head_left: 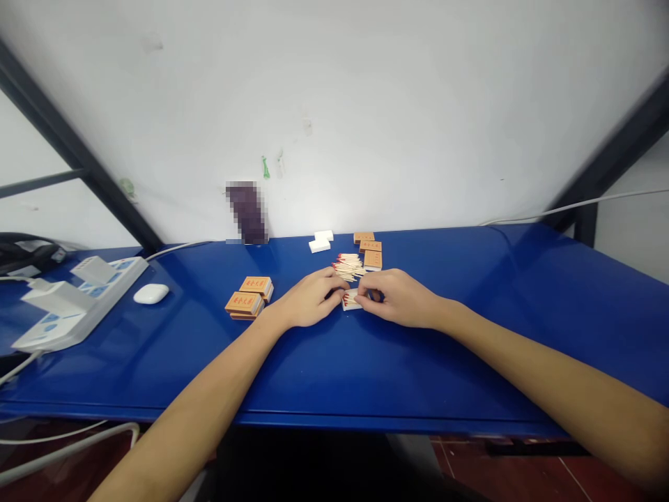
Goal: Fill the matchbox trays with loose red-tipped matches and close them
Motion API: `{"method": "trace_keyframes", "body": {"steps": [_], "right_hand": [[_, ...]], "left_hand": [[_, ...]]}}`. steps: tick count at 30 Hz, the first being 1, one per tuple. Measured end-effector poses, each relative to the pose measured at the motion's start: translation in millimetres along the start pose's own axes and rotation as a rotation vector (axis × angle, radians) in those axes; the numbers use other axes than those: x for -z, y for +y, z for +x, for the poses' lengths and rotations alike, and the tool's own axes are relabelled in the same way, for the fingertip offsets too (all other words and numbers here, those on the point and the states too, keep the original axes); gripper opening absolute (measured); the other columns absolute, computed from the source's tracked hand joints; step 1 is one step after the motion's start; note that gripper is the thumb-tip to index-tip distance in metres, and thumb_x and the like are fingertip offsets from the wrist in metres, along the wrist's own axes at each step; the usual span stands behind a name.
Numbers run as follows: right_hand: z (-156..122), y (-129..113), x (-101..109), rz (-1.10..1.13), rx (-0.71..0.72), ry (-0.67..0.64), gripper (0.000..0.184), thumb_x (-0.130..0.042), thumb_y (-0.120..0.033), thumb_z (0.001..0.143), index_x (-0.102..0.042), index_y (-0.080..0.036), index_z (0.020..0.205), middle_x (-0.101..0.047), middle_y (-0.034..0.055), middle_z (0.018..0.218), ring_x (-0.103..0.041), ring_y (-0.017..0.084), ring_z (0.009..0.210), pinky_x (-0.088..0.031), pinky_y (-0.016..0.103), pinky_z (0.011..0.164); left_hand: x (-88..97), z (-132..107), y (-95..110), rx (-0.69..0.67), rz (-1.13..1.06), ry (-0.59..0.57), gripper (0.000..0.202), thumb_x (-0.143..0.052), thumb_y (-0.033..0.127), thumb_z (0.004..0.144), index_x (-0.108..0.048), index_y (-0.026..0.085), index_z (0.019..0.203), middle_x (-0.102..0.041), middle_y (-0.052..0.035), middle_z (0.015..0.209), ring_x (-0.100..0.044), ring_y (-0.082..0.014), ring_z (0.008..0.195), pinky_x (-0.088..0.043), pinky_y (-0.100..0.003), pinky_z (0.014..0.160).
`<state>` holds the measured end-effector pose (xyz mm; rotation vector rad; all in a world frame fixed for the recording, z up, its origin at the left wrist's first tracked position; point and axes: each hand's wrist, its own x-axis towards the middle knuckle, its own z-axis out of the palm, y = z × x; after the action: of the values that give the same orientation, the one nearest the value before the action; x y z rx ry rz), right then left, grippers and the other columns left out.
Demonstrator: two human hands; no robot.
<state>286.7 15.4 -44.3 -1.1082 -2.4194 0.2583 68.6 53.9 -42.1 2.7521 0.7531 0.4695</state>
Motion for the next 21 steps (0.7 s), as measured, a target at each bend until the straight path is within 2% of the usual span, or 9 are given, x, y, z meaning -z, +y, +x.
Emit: {"method": "trace_keyframes", "body": {"steps": [8, 12, 17, 21], "right_hand": [[-0.5, -1.3, 0.0, 0.030, 0.018, -0.007, 0.021, -0.052, -0.029, 0.092, -0.069, -0.018, 0.085, -0.067, 0.0015, 0.073, -0.053, 0.012, 0.061, -0.036, 0.025, 0.060], [-1.0, -2.1, -1.1, 0.062, 0.030, -0.012, 0.020, -0.053, -0.029, 0.092, -0.071, -0.020, 0.090, -0.071, 0.0025, 0.081, -0.058, 0.013, 0.067, -0.039, 0.026, 0.063], [-0.8, -2.8, -1.7, 0.063, 0.026, -0.011, 0.021, -0.053, -0.030, 0.092, -0.071, -0.020, 0.089, -0.072, 0.0031, 0.085, -0.060, 0.015, 0.071, -0.040, 0.027, 0.065], [-0.4, -5.0, -0.9, 0.046, 0.024, -0.032, 0.025, -0.050, -0.029, 0.094, -0.070, -0.019, 0.083, -0.070, 0.0039, 0.080, -0.060, 0.015, 0.070, -0.040, 0.027, 0.066]], "left_hand": [[4.3, -0.8, 5.0, 0.022, -0.019, -0.014, 0.027, -0.041, 0.030, 0.096, -0.064, 0.017, 0.101, -0.056, -0.0064, 0.093, -0.053, -0.0196, 0.091, -0.044, -0.033, 0.082], [6.2, -2.1, 7.8, 0.011, -0.039, -0.043, 0.025, -0.052, 0.040, 0.091, -0.063, 0.018, 0.098, -0.057, -0.0053, 0.090, -0.052, -0.0216, 0.093, -0.044, -0.034, 0.081], [2.4, -1.8, 9.9, 0.083, -0.022, -0.047, 0.043, -0.066, 0.057, 0.078, -0.062, 0.019, 0.099, -0.055, -0.0054, 0.094, -0.054, -0.0221, 0.089, -0.045, -0.036, 0.082], [0.7, -1.7, 11.3, 0.060, 0.016, -0.037, 0.033, -0.061, 0.046, 0.083, -0.062, 0.019, 0.103, -0.054, -0.0060, 0.098, -0.054, -0.0230, 0.094, -0.046, -0.036, 0.084]]}}
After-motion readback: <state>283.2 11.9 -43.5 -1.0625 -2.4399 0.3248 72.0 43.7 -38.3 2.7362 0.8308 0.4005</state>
